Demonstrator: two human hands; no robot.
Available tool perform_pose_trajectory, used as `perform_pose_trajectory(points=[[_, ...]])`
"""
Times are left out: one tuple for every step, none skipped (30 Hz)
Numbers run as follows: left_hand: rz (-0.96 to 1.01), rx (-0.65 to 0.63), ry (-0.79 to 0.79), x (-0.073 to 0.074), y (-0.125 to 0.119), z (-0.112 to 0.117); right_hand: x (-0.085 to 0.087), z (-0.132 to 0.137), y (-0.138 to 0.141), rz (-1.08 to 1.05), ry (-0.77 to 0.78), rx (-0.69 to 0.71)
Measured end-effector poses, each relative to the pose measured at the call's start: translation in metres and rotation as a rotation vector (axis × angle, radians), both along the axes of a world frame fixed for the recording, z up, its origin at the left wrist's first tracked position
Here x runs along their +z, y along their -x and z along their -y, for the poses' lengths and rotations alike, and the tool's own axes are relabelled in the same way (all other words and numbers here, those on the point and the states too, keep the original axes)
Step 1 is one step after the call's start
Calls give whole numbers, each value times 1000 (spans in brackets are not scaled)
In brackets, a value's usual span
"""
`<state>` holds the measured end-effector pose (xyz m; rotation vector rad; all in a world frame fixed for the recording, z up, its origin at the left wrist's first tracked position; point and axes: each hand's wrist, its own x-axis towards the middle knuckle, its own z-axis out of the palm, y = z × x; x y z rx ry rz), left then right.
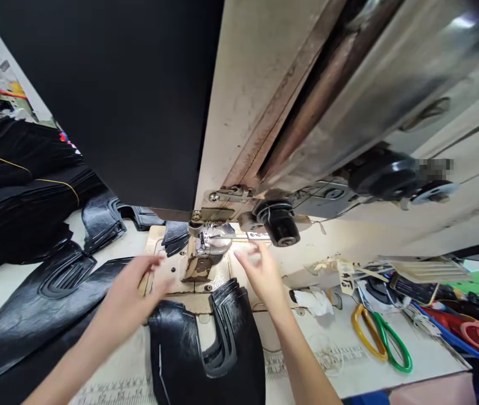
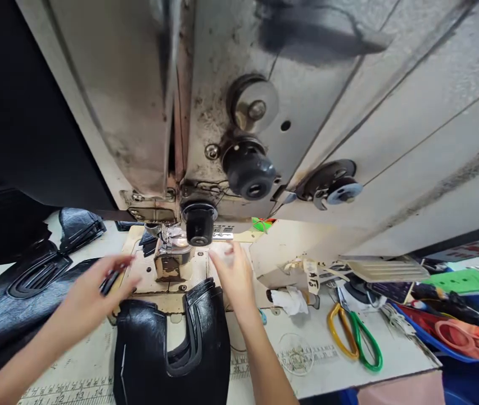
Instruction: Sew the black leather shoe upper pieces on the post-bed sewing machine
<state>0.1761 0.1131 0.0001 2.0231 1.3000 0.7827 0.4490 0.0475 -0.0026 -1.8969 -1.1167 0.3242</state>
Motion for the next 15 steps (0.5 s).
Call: perform_pose_trajectory(points=[[-40,-60,32,-11,9,18,-3,25,2,2,51,5],[-64,-97,37,-22,16,33,-6,50,6,1,103,12],[-90,-130,40,-32,22,44,-8,73,11,3,159,12],[-110,-152,37,-40,25,51,-11,93,17,19,234,13],[-125,-170,32,-47,28,54,-13,109,24,52,312,20],[-138,-186,30,-51,29,54,-16,121,31,91,382,33],[-146,-197,29,-54,29,52,-19,130,37,136,441,46],[-151,-207,30,-54,29,50,-22,136,43,183,482,53],[-153,-210,32,-54,29,47,-25,139,47,227,503,51],[-151,-205,34,-52,28,46,-28,141,51,271,506,30],[-145,-194,37,-49,26,47,-32,142,54,314,485,-4],[-133,-180,44,-47,24,49,-35,143,57,348,438,-36],[-119,-167,53,-44,21,53,-38,143,59,359,371,-51],[-108,-158,58,-41,18,59,-41,143,61,336,292,-60],[-76,-142,88,-38,14,65,-42,143,63,267,208,-68]])
